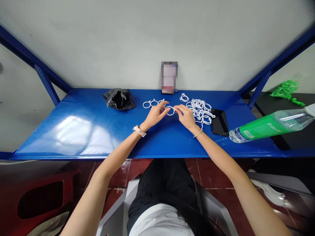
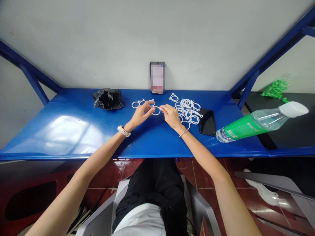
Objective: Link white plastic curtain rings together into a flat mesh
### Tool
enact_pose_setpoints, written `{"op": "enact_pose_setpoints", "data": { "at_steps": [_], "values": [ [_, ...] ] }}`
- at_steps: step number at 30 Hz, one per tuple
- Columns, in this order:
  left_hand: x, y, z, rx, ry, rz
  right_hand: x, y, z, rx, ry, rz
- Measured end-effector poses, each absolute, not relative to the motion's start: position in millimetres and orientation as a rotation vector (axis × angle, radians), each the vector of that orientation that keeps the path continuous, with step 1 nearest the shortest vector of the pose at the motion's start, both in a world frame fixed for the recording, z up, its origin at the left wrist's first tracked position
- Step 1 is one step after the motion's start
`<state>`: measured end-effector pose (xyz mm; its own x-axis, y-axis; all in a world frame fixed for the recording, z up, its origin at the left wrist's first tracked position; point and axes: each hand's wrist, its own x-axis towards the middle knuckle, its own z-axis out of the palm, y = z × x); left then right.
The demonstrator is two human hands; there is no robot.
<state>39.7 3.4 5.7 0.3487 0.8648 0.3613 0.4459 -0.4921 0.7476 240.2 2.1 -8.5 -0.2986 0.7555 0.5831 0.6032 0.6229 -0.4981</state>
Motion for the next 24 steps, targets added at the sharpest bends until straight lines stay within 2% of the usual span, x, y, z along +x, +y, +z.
{"op": "enact_pose_setpoints", "data": {
  "at_steps": [5, 13, 19, 24],
  "values": [
    [37.6, 5.7, 0.7, 2.48, 1.109, 0.995, 246.9, 8.4, -11.0, -1.129, -1.992, 0.167],
    [41.7, 10.7, -15.6, 2.823, 1.255, 0.529, 251.3, 21.3, -25.8, -1.231, -2.138, 0.252],
    [50.5, 8.8, -18.6, 2.911, 1.272, 0.44, 252.6, 26.6, -30.7, -1.24, -2.221, 0.285],
    [55.6, 9.9, -13.8, 2.796, 1.413, 0.351, 253.1, 26.3, -28.3, -1.284, -2.176, 0.132]
  ]
}}
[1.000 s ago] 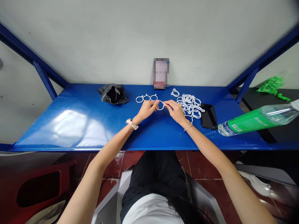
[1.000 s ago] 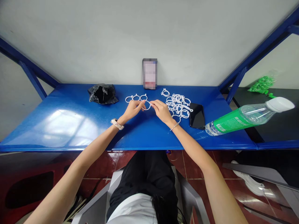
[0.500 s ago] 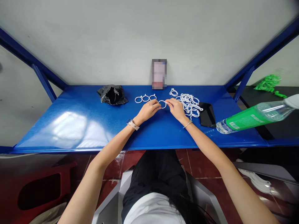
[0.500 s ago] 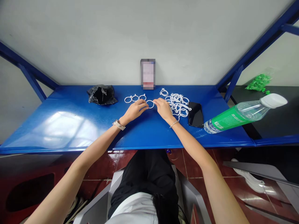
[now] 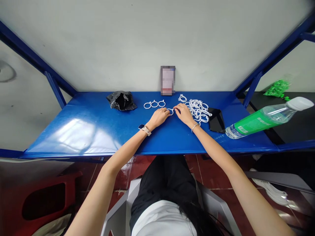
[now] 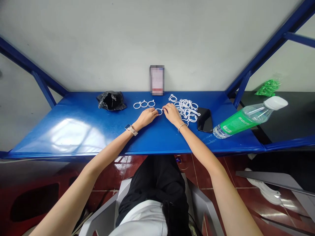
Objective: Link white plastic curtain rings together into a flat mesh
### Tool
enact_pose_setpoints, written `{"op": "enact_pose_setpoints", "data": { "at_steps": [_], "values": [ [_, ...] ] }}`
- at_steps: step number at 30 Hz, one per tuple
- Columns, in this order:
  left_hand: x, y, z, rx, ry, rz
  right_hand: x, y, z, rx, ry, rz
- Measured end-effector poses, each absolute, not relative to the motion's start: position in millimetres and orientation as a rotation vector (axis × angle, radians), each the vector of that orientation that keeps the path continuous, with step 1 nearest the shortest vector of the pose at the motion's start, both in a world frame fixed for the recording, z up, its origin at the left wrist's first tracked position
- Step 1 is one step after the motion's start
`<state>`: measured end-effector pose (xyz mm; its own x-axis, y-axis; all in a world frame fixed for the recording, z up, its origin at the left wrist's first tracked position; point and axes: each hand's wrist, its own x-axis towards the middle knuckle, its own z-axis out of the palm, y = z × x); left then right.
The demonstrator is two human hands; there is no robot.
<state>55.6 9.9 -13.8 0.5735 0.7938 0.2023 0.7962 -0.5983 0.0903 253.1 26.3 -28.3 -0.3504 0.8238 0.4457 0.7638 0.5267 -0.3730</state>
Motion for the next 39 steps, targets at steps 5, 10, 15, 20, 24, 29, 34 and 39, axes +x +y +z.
{"op": "enact_pose_setpoints", "data": {
  "at_steps": [5, 10, 15, 20, 24, 29, 34, 39],
  "values": [
    [65.5, 17.2, -11.0, -2.747, -1.516, -0.287, 257.0, 30.5, -24.6, -1.408, -2.08, -0.05],
    [82.3, 33.0, -10.8, -2.7, -1.602, -0.249, 263.3, 38.0, -28.0, -1.54, -2.074, -0.094],
    [95.1, 40.5, -11.1, -2.668, -1.674, -0.239, 268.4, 42.0, -35.5, -1.613, -2.099, -0.057],
    [94.7, 38.5, -11.2, -2.651, -1.718, -0.237, 268.5, 42.2, -38.6, -1.605, -2.096, -0.104],
    [93.4, 37.8, -9.9, -2.646, -1.755, -0.237, 266.8, 39.7, -36.0, -1.591, -2.118, -0.1],
    [94.2, 32.0, -4.3, -2.652, -1.79, -0.244, 263.8, 35.2, -30.9, -1.615, -2.147, -0.098],
    [88.3, 21.5, 3.3, -2.68, -1.793, -0.267, 260.9, 31.4, -27.9, -1.63, -2.121, -0.148],
    [70.8, 7.4, 4.7, -2.704, -1.779, -0.309, 261.8, 29.7, -24.8, -1.698, -2.126, -0.167]
  ]
}}
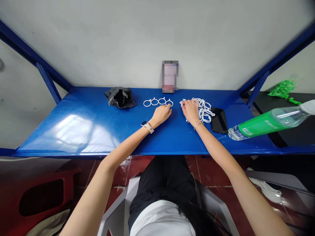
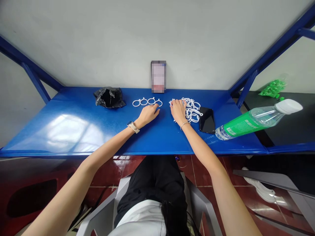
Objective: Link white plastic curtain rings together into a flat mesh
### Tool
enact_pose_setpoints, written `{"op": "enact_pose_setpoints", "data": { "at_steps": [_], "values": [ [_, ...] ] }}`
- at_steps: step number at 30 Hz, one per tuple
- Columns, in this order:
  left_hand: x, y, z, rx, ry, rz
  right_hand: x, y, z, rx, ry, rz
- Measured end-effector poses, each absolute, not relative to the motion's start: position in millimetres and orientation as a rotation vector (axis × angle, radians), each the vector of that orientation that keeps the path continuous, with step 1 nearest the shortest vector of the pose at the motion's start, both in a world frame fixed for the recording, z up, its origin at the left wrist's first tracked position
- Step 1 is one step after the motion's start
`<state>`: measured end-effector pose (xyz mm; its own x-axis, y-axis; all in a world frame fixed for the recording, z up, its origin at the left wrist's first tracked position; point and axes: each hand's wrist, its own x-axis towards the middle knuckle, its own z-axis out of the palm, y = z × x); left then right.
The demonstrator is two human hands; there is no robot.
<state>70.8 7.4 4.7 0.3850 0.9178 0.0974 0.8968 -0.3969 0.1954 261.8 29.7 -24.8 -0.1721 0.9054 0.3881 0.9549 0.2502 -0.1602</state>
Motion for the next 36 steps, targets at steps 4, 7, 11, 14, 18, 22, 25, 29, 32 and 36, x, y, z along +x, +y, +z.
{"op": "enact_pose_setpoints", "data": {
  "at_steps": [4, 7, 11, 14, 18, 22, 25, 29, 32, 36],
  "values": [
    [59.3, -0.2, 3.3, 2.456, 1.592, 0.407, 263.6, 27.4, -18.5, -1.687, -2.071, -0.181],
    [57.6, -1.0, 1.7, 2.331, 1.488, 0.613, 262.3, 23.0, -10.9, -1.622, -1.985, -0.165],
    [60.5, -0.4, -3.7, 2.024, 1.334, 0.916, 254.0, 12.7, -2.4, -1.456, -1.939, -0.11],
    [61.7, 0.6, -9.6, 1.782, 1.13, 1.038, 244.3, 4.2, -2.0, -1.258, -2.065, 0.055],
    [59.8, 4.1, -14.1, 1.618, 1.031, 1.067, 235.1, -2.2, -7.7, -1.047, -2.192, 0.223],
    [57.7, 5.6, -10.8, 1.482, 0.967, 1.016, 234.3, -2.3, -12.0, -0.942, -2.202, 0.25],
    [57.1, 3.8, -6.0, 1.364, 0.922, 0.976, 234.6, -1.8, -12.4, -0.924, -2.202, 0.276],
    [55.6, 1.9, -1.3, 1.26, 0.897, 0.957, 231.9, -3.9, -10.8, -0.898, -2.235, 0.328],
    [53.4, 2.8, 0.3, 1.286, 0.902, 0.954, 230.4, -6.1, -9.2, -0.907, -2.185, 0.354],
    [49.6, 5.5, 1.1, 1.339, 0.9, 0.982, 233.4, -3.9, -9.2, -1.068, -1.935, 0.443]
  ]
}}
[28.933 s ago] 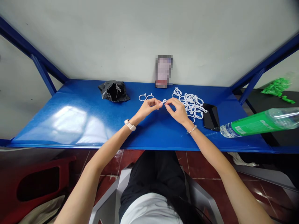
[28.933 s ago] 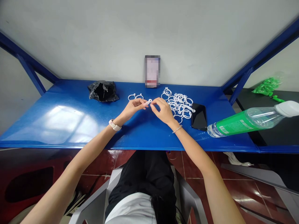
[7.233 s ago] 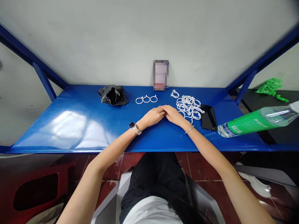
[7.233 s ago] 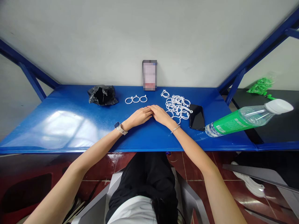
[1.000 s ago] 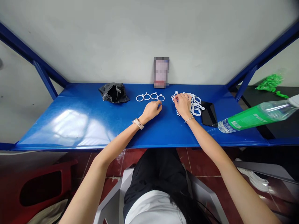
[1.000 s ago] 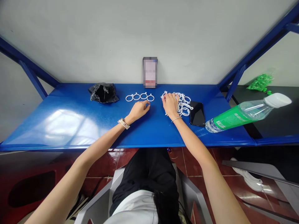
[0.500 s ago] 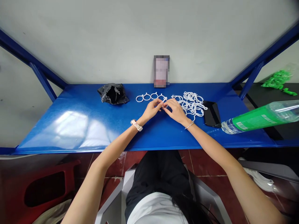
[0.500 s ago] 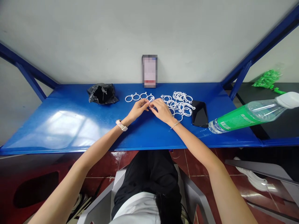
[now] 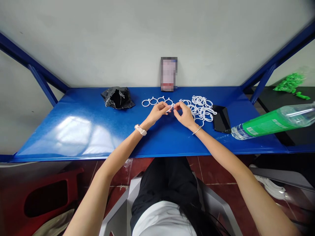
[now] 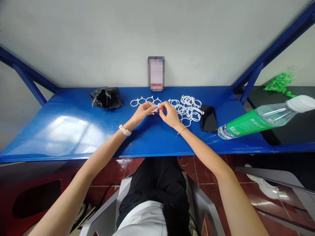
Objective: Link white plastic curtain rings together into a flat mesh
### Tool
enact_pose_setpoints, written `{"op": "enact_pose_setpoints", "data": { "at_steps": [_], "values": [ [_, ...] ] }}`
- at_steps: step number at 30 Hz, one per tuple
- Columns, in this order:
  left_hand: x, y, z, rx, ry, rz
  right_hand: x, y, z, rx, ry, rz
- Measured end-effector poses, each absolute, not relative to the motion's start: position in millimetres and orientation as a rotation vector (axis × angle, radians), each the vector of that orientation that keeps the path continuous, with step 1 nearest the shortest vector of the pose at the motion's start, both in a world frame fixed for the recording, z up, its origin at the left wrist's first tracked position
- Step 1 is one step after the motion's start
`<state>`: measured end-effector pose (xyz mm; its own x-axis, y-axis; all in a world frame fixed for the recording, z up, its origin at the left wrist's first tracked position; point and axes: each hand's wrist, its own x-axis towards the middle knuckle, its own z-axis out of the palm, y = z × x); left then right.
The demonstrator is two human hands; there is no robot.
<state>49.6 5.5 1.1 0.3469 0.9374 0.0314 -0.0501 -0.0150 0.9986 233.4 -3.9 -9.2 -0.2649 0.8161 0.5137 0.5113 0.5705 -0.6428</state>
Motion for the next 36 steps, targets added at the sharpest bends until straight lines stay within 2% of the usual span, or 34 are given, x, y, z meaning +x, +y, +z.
{"op": "enact_pose_setpoints", "data": {
  "at_steps": [6, 22, 29, 36],
  "values": [
    [46.1, 5.9, 4.0, 1.533, 0.917, 1.077, 235.9, 3.2, -15.8, -1.121, -1.832, 0.649],
    [43.4, 4.9, 6.7, 2.162, 1.038, 1.11, 234.6, -1.0, -10.2, -1.086, -1.894, 0.348],
    [38.7, 4.6, 6.3, 2.532, 1.16, 0.955, 236.5, -0.8, -8.6, -1.065, -1.877, 0.34],
    [34.1, 9.2, 6.8, 2.612, 1.257, 0.931, 239.1, 0.6, -9.1, -1.088, -1.87, 0.33]
  ]
}}
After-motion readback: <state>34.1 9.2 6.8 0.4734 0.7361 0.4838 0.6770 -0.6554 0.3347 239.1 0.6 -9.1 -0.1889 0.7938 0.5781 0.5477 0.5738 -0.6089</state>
